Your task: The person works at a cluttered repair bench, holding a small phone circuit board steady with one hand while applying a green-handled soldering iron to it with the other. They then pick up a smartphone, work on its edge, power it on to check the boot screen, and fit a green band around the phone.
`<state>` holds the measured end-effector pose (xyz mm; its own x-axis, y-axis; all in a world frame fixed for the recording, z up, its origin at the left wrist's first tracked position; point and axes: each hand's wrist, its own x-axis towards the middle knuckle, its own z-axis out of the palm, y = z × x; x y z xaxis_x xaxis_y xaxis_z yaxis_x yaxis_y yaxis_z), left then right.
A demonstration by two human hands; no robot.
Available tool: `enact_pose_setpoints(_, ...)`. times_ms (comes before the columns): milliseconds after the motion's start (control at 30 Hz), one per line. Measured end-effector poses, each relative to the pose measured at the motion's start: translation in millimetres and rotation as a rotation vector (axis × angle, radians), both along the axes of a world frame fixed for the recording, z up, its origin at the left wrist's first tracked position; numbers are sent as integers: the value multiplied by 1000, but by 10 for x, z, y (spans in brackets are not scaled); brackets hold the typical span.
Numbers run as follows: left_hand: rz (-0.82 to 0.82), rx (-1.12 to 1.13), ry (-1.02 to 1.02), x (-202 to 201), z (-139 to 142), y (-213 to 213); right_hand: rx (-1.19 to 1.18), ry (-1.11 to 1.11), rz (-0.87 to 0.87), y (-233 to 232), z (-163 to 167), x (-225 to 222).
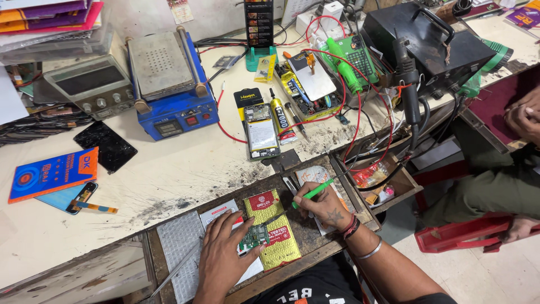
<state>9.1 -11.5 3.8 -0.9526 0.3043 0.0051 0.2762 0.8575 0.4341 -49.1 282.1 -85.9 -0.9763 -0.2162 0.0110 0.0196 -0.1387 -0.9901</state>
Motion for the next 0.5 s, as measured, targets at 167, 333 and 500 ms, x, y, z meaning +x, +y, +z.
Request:
enact_pose_setpoints(167, -12, 50, 99, 0, -91, -26, 3, -17, -32, -29, 44, 17)
enact_pose_setpoints(333, -33, 99, 193, -24, -221, -37, -22, -35, -13, -14, 56, 43)
enact_pose_setpoints(500, -51, 103, 221, -13, -266, -72, 5, -8, -18, -20, 2, 51)
